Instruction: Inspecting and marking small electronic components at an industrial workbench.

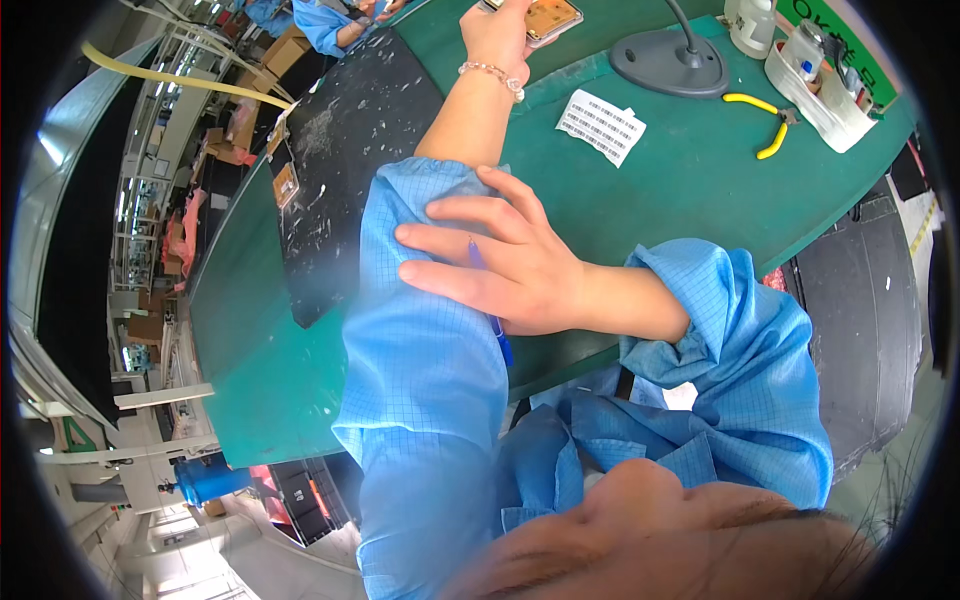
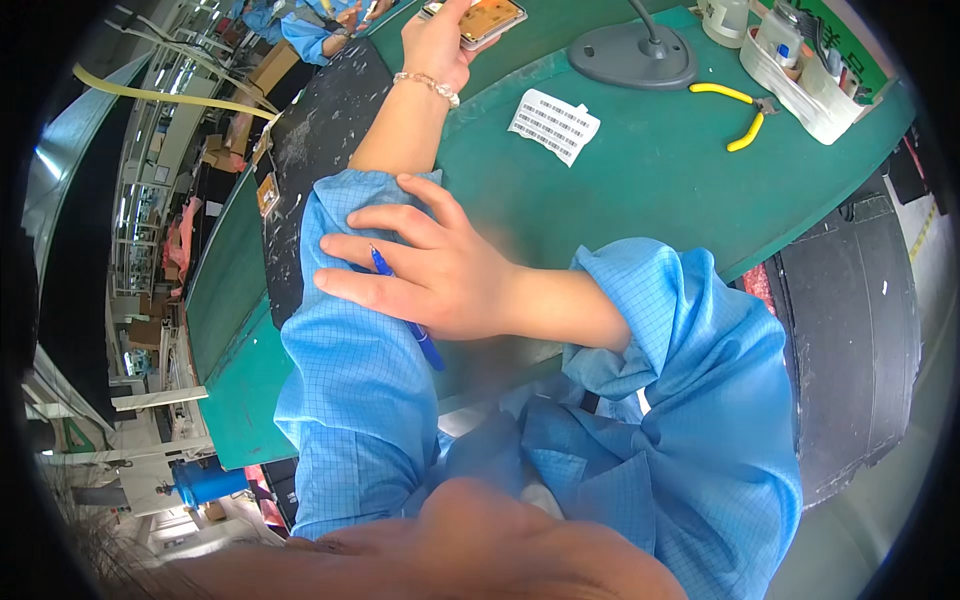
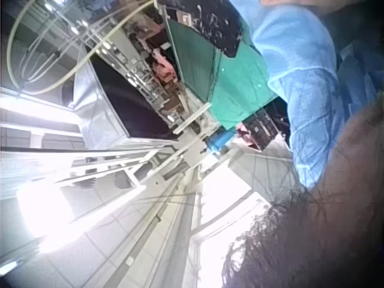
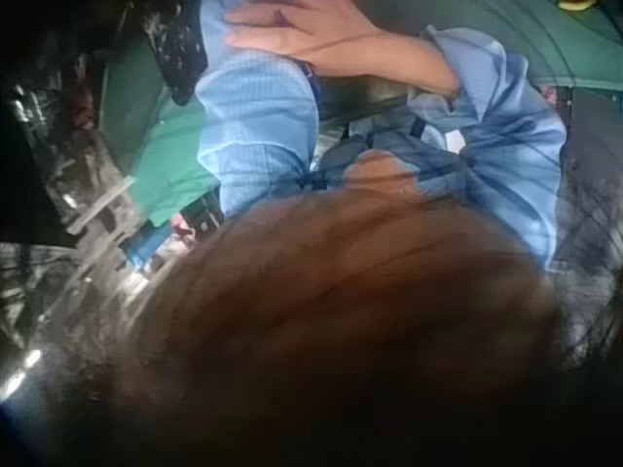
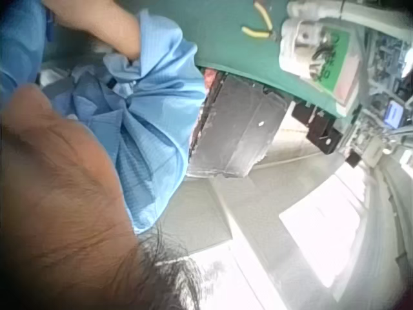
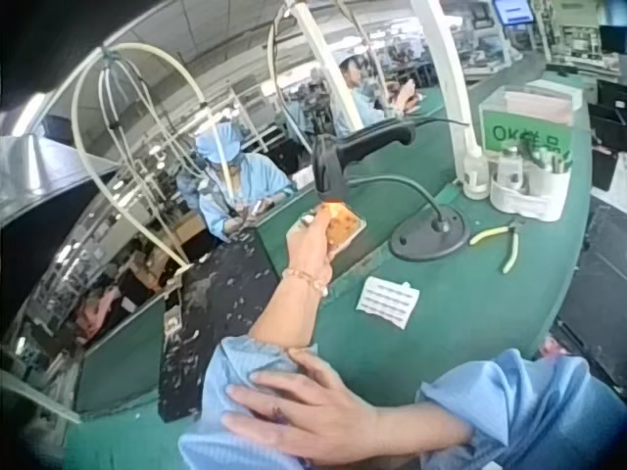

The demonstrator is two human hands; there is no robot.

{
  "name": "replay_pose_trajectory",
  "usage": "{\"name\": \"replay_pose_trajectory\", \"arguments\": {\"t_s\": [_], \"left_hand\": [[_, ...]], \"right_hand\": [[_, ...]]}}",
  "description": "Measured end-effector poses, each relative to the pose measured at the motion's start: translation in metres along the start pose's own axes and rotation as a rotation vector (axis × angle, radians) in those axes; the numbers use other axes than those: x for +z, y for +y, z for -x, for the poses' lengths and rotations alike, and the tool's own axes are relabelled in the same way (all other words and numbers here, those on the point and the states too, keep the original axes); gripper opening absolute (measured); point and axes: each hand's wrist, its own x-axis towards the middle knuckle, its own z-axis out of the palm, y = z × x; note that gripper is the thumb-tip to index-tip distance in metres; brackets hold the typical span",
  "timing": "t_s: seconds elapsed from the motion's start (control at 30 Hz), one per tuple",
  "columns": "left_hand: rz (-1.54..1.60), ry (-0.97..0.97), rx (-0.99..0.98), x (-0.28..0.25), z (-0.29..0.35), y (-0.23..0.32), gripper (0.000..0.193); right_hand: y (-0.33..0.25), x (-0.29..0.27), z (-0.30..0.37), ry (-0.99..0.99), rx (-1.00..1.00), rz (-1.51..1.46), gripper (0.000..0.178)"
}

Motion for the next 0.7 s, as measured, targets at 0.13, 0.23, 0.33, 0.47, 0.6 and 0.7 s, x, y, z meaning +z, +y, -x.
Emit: {"name": "replay_pose_trajectory", "arguments": {"t_s": [0.13,0.23,0.33,0.47,0.6,0.7], "left_hand": [[-0.031,0.013,-0.024,0.003,0.002,0.003,0.015],[-0.035,0.019,-0.029,0.006,0.002,0.003,0.016],[-0.046,0.026,0.018,0.002,-0.001,0.0,0.017],[0.015,0.002,0.007,0.001,0.0,0.0,0.017],[0.018,0.014,-0.047,-0.001,-0.002,0.001,0.017],[-0.032,0.019,-0.112,-0.001,-0.005,0.004,0.016]], "right_hand": [[-0.002,0.002,-0.001,0.013,0.006,-0.005,0.037],[-0.001,0.001,-0.001,0.021,0.014,-0.011,0.036],[-0.002,0.002,-0.001,0.013,0.017,-0.006,0.036],[0.0,0.002,0.0,0.008,0.021,-0.007,0.037],[-0.001,0.002,0.0,0.005,0.012,-0.002,0.037],[-0.003,0.002,-0.001,0.011,0.02,-0.01,0.037]]}}
